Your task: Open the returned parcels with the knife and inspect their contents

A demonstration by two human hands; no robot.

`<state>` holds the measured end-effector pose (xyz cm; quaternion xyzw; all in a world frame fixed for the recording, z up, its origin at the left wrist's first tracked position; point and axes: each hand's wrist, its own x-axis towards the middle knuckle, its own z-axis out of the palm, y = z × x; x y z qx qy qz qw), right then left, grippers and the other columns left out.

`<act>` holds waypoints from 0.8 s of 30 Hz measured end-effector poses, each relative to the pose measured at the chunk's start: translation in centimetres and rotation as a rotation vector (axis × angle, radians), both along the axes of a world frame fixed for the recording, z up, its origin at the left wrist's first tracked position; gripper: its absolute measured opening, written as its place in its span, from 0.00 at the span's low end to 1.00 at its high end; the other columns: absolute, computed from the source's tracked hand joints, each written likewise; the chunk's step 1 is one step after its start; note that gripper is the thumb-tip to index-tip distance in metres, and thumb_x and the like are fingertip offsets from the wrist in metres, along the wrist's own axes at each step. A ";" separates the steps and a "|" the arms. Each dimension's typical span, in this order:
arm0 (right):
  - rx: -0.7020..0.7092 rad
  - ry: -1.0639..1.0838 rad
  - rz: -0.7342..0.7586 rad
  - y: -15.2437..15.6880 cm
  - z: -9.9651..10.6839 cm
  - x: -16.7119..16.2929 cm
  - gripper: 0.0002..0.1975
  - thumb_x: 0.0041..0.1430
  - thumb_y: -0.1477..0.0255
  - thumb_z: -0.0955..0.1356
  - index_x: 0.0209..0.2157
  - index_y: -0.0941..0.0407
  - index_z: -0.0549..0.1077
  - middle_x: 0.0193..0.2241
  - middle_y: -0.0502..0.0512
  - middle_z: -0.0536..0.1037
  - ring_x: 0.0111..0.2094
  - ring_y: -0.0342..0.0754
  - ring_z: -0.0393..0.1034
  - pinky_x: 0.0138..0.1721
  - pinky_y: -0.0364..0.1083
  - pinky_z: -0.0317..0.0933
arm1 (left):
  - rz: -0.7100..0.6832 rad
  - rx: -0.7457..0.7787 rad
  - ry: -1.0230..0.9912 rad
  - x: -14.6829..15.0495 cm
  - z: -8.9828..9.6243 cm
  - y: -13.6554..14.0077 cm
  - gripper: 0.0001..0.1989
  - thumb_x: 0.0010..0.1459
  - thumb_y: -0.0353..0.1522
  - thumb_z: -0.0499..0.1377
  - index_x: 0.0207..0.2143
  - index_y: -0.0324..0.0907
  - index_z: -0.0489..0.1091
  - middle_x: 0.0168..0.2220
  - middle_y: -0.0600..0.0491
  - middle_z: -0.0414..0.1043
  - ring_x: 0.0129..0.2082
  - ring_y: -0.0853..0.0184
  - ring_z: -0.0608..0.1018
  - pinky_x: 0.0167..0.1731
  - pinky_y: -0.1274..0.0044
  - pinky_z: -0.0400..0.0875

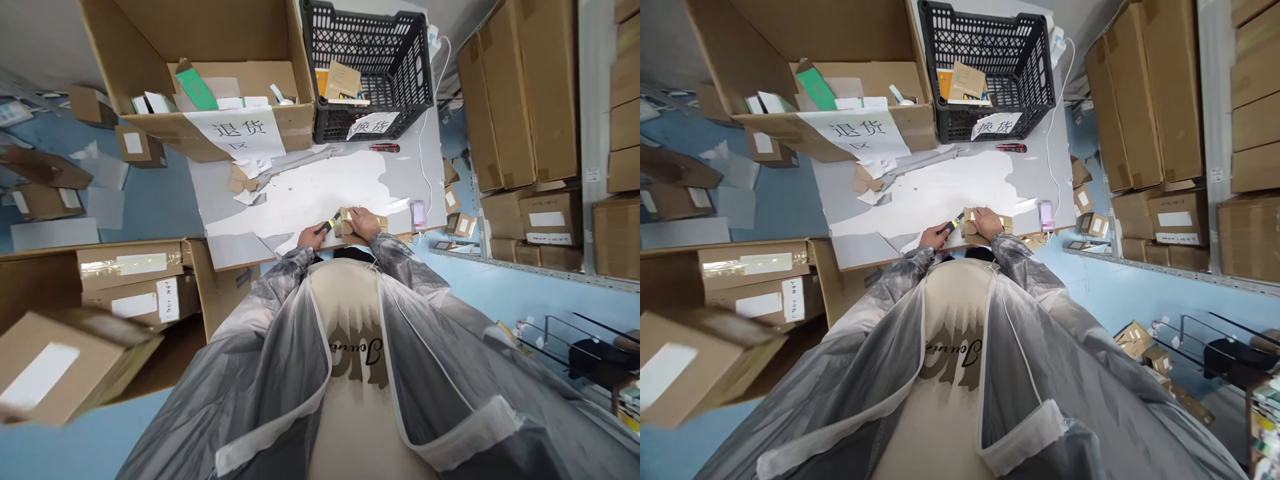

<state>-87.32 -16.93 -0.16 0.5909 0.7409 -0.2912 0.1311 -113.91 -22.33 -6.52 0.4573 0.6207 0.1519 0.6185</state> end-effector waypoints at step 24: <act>-0.090 -0.031 0.261 2.6 0.4 1.9 0.23 0.91 0.64 0.66 0.73 0.57 0.85 0.66 0.72 0.87 0.67 0.65 0.77 0.71 0.55 0.68 | 0.324 -0.460 -0.392 1.7 -0.9 -3.8 0.52 0.73 0.55 0.76 0.87 0.38 0.71 0.25 0.56 0.74 0.17 0.70 0.66 0.20 0.76 0.55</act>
